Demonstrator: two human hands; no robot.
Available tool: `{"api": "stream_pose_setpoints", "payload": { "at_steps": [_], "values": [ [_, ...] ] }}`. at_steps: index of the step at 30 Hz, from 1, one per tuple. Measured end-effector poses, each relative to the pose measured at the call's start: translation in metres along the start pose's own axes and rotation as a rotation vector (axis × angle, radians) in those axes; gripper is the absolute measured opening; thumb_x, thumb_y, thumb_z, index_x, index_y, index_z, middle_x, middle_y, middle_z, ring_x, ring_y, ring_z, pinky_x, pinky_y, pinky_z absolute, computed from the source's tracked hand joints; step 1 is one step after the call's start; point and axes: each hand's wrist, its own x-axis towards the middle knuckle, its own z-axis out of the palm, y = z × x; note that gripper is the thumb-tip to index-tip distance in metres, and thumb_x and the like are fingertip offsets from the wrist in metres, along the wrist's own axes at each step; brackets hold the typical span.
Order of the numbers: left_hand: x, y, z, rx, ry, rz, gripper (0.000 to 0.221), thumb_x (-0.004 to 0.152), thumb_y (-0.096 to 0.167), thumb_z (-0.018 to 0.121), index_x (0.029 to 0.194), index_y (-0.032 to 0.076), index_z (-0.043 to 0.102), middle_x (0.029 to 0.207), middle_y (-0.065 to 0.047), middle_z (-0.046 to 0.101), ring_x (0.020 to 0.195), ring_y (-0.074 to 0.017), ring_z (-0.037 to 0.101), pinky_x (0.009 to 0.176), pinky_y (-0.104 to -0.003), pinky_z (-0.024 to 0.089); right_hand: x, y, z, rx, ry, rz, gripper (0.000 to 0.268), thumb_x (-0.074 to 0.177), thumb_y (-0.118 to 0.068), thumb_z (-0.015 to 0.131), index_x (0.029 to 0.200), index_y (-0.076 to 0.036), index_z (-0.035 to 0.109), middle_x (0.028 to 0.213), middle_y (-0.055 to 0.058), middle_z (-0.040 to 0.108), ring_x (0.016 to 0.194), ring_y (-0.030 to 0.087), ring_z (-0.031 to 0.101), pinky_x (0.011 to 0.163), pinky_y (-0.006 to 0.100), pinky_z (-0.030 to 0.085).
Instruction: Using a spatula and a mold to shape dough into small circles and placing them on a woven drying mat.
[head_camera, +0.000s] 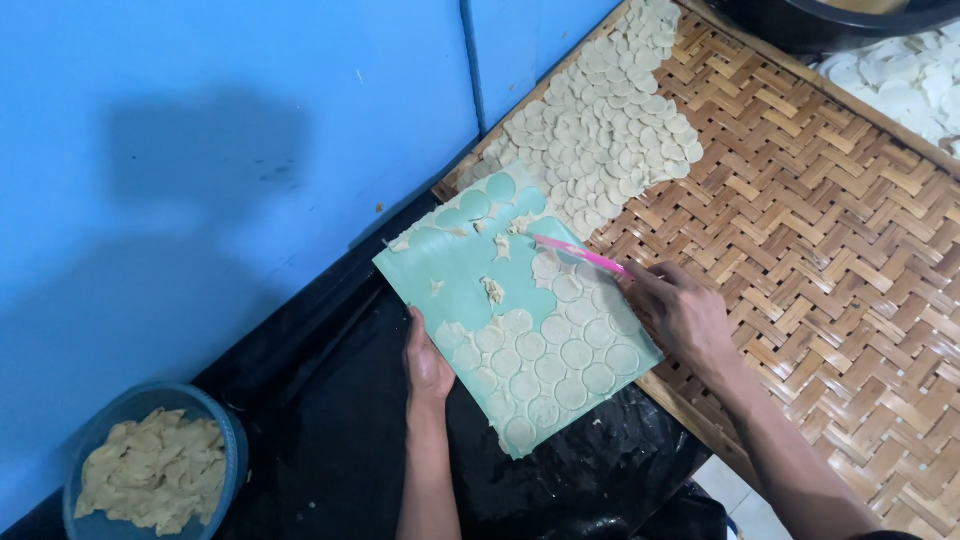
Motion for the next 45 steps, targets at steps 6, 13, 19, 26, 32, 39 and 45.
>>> {"api": "stream_pose_setpoints", "payload": {
  "at_steps": [6,13,19,26,32,39,45],
  "values": [
    [-0.001,-0.001,0.002,-0.029,0.026,0.001,0.079,0.1,0.054,0.045,0.161,0.007,0.025,0.162,-0.013,0.036,0.145,-0.0299,0.04,0.117,-0.043,0.034,0.022,-0.008,0.0,0.079,0.119,-0.095,0.044,0.089,-0.019,0.07,0.133,-0.024,0.069,0.111,0.008,0.072,0.079,0.03,0.071,0.067,0.043,0.061],
    [-0.001,-0.004,-0.003,-0.026,0.032,0.008,0.078,0.101,0.053,0.046,0.161,0.007,0.026,0.162,-0.012,0.037,0.144,-0.029,0.041,0.117,-0.043,0.034,0.003,-0.003,-0.026,0.175,0.098,-0.129,0.046,0.089,-0.018,0.071,0.135,-0.022,0.068,0.102,0.007,0.072,0.078,0.027,0.072,0.071,0.042,0.06],
    [-0.001,-0.003,0.002,-0.02,0.004,0.017,0.078,0.101,0.053,0.045,0.16,0.005,0.026,0.161,-0.013,0.039,0.144,-0.0289,0.042,0.116,-0.042,0.035,-0.009,0.019,-0.013,0.064,-0.095,0.067,0.047,0.092,-0.02,0.068,0.138,-0.032,0.066,0.103,0.004,0.071,0.073,0.024,0.072,0.068,0.039,0.062],
    [0.001,-0.007,-0.008,-0.028,0.037,0.056,0.075,0.103,0.05,0.046,0.159,0.003,0.029,0.16,-0.014,0.04,0.143,-0.0281,0.043,0.116,-0.041,0.036,0.002,0.017,-0.005,0.024,0.014,-0.041,0.048,0.089,-0.013,0.068,0.134,-0.029,0.068,0.118,0.005,0.07,0.081,0.026,0.073,0.068,0.04,0.063],
    [-0.001,-0.006,-0.004,-0.048,0.055,0.036,0.074,0.102,0.049,0.047,0.159,0.005,0.03,0.159,-0.012,0.041,0.142,-0.0282,0.043,0.115,-0.041,0.036,0.019,0.012,-0.003,0.113,0.114,-0.084,0.043,0.09,-0.012,0.068,0.132,-0.024,0.071,0.112,0.007,0.073,0.078,0.028,0.072,0.068,0.041,0.062],
    [-0.005,-0.002,0.003,-0.057,0.048,0.004,0.075,0.101,0.05,0.047,0.159,0.006,0.03,0.159,-0.014,0.041,0.142,-0.0298,0.044,0.115,-0.043,0.036,0.035,-0.004,0.014,0.386,0.014,-0.008,0.034,0.093,-0.018,0.068,0.127,-0.018,0.073,0.096,0.01,0.079,0.062,0.023,0.072,0.06,0.037,0.061],
    [-0.003,-0.002,0.0,-0.036,0.025,0.007,0.077,0.101,0.052,0.045,0.16,0.005,0.026,0.161,-0.014,0.039,0.143,-0.0301,0.042,0.116,-0.043,0.036,0.022,0.004,0.002,0.314,0.073,0.036,0.031,0.095,-0.02,0.068,0.125,-0.015,0.075,0.096,0.014,0.079,0.065,0.02,0.074,0.058,0.036,0.06]
  ]
}}
